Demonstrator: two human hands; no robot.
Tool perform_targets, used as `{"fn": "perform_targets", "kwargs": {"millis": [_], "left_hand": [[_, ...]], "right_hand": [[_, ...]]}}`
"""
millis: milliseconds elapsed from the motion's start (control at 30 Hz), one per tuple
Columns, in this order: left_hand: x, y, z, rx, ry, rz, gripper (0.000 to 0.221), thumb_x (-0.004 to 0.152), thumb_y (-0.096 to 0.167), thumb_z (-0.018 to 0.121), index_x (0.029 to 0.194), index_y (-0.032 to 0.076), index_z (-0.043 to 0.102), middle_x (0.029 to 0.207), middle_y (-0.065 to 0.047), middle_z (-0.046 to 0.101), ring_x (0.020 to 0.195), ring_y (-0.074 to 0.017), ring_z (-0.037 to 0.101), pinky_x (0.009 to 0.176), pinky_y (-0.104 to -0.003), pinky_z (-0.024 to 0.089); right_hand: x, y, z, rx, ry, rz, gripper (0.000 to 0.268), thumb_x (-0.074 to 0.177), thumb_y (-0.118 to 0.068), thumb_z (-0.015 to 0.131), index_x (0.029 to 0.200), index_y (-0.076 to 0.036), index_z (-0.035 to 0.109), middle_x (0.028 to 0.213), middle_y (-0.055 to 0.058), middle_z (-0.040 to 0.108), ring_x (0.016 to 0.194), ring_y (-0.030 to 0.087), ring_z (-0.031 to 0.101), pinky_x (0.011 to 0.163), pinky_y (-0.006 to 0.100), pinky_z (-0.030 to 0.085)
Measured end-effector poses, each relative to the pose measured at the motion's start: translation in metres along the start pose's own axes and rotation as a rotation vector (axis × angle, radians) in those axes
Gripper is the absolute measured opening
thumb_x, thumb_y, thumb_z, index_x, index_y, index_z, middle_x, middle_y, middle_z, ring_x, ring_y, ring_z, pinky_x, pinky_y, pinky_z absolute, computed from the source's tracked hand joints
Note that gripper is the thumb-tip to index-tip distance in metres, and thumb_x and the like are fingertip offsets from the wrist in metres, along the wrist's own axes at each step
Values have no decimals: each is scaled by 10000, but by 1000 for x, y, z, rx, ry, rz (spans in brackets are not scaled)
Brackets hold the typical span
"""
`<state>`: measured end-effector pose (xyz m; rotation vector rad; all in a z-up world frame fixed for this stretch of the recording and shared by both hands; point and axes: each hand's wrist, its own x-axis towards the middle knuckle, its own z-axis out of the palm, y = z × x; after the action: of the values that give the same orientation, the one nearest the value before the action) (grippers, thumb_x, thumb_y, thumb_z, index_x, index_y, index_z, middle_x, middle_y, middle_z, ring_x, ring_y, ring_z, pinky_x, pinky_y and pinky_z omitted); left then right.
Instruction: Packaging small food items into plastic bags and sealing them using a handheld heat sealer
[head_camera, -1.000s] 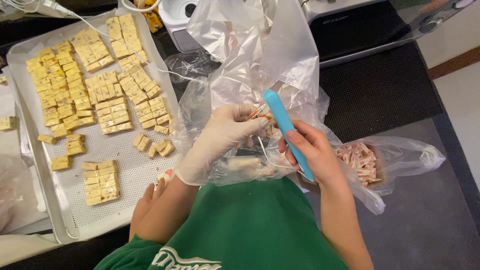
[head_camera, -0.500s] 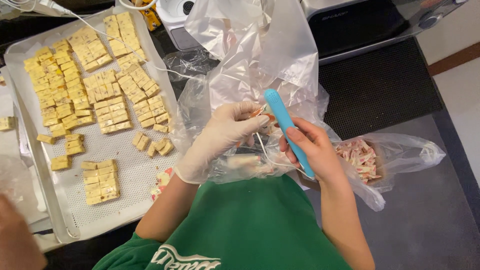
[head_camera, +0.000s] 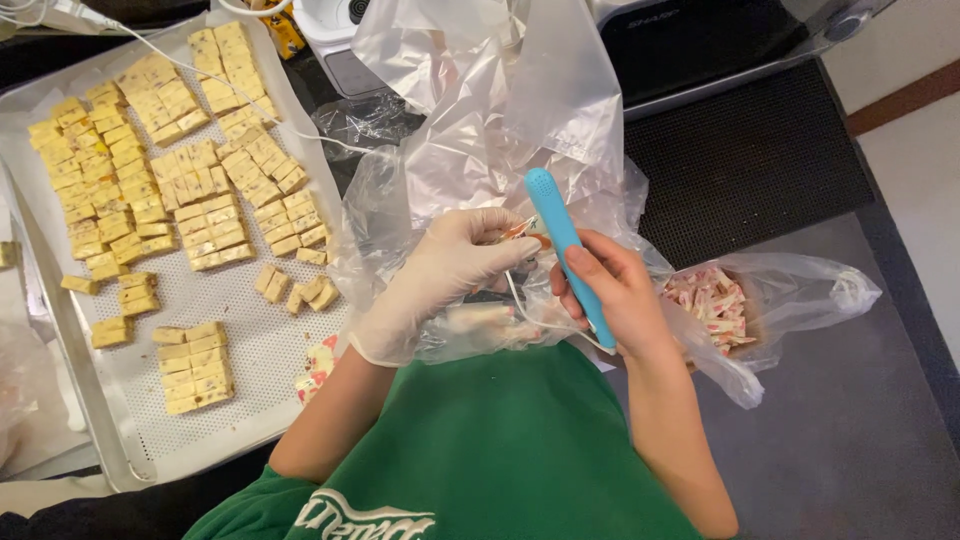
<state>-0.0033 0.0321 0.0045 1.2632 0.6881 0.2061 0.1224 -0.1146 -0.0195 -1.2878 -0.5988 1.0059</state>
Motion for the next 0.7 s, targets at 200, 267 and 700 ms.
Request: {"fn": "perform_targets", "kwargs": {"millis": [200,267,700], "left_hand": [[0,3,3,-27,-30,-49,348,770,192,776,1052,-1,710,733,-118,683,491,-78,598,498,-208,551],[2,-2,0,-23,-35,-73,349,778,201,771,1064,10,711,767,-127,704,537,-81,619,539,-216,570],[23,-45,-42,715,78,-115,502,862,338,552,1311,116,510,1299,-104,589,1159,-262,560,997,-403,410]], "right_hand": [[-9,5,-8,29,101,-25,273,976,-207,551,1087,32,623,629,189,574,400,162,520,288,246,423],[-13,8,-17,37,140,-29,282,977,-215,552,1105,28,612,636,187,573,407,161,521,294,242,426],[-60,60,-161,443,1315,-81,305,934,-466,471,1043,-190,540,731,-27,515,539,78,459,465,232,352]]}}
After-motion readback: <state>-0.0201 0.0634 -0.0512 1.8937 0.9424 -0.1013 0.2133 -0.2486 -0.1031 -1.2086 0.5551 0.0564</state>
